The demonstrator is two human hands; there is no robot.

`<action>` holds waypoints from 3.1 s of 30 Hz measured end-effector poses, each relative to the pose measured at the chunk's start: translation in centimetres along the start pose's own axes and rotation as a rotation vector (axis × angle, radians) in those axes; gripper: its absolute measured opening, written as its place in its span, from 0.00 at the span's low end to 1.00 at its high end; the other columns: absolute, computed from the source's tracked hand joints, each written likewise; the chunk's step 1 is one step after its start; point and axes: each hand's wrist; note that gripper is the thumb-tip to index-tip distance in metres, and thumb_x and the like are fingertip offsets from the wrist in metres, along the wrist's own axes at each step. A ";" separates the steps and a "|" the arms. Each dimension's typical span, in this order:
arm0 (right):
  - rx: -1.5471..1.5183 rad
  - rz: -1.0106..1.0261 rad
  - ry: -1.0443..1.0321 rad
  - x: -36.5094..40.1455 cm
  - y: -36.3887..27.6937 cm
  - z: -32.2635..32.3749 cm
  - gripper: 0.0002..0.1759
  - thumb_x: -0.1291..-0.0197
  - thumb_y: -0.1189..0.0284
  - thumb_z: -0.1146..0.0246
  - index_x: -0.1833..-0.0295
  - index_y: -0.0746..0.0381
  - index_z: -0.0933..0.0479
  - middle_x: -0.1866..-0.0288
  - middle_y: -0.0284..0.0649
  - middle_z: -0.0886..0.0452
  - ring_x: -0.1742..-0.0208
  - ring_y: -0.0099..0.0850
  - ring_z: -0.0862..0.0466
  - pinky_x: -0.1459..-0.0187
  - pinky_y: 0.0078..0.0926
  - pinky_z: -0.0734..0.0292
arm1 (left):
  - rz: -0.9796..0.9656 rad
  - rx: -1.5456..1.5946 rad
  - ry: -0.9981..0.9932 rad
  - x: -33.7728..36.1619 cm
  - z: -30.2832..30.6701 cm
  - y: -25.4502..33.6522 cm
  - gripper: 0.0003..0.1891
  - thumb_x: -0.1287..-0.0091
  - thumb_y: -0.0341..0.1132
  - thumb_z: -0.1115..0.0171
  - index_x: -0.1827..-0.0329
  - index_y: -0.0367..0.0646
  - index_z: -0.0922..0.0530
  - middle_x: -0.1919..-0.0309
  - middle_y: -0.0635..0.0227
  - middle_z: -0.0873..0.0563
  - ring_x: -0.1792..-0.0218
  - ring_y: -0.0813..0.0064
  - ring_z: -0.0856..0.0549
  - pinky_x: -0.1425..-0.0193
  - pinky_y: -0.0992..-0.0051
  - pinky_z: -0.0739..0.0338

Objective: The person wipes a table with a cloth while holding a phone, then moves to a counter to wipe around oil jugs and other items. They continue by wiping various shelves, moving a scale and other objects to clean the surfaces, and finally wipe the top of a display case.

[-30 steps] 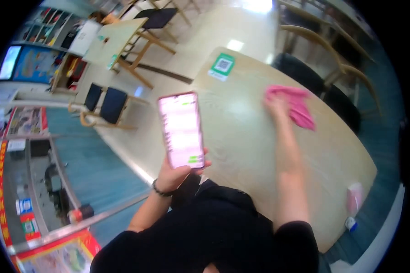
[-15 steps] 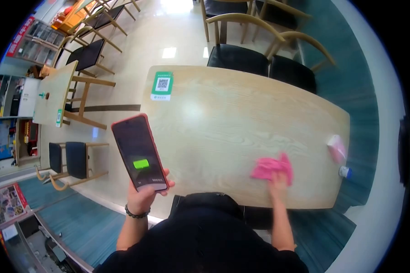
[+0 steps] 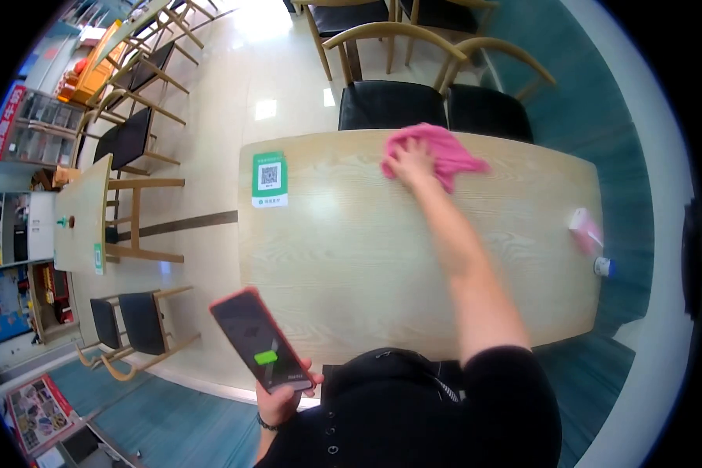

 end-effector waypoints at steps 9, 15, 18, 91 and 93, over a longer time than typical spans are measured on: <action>-0.023 0.374 -0.123 -2.0 -16.1 -2.3 0.32 0.44 0.45 0.56 0.36 0.46 0.39 0.29 0.41 0.53 0.29 0.50 0.57 0.37 0.63 0.63 | -0.135 -0.014 0.222 2.2 1.5 0.4 0.28 0.52 0.31 0.36 0.47 0.32 0.33 0.55 0.51 0.21 0.65 0.57 0.17 0.75 0.76 0.20; 0.029 0.433 -0.053 -2.1 -8.6 -0.7 0.31 0.44 0.44 0.57 0.34 0.38 0.45 0.28 0.37 0.55 0.28 0.43 0.59 0.36 0.58 0.64 | -0.115 -0.066 0.166 2.3 0.6 1.5 0.26 0.52 0.32 0.36 0.50 0.29 0.31 0.58 0.51 0.20 0.66 0.56 0.17 0.75 0.76 0.20; 0.086 0.264 0.050 -0.6 -2.4 -1.6 0.32 0.43 0.44 0.56 0.33 0.36 0.49 0.28 0.38 0.57 0.28 0.45 0.59 0.36 0.58 0.64 | -0.032 -0.014 0.098 2.5 1.4 1.9 0.27 0.52 0.30 0.35 0.49 0.28 0.33 0.57 0.47 0.21 0.63 0.51 0.18 0.71 0.70 0.20; -0.060 0.012 0.000 34.4 -27.5 -9.9 0.39 0.53 0.44 0.43 0.33 0.35 0.47 0.28 0.44 0.61 0.31 0.59 0.64 0.40 0.69 0.65 | -0.549 -0.248 0.162 22.2 30.1 18.4 0.26 0.52 0.34 0.31 0.52 0.29 0.29 0.61 0.52 0.19 0.70 0.59 0.17 0.80 0.77 0.25; -0.045 0.127 -0.049 36.0 -28.7 -10.2 0.39 0.53 0.45 0.42 0.33 0.35 0.47 0.28 0.44 0.61 0.31 0.59 0.63 0.40 0.69 0.65 | -0.607 -0.223 0.149 21.7 31.5 19.1 0.27 0.52 0.34 0.31 0.52 0.29 0.29 0.61 0.52 0.19 0.70 0.60 0.17 0.81 0.78 0.25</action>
Point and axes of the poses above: each hand's wrist, its own x-axis away from the middle knuckle, its own z-axis out of the back of the hand, y = z × x
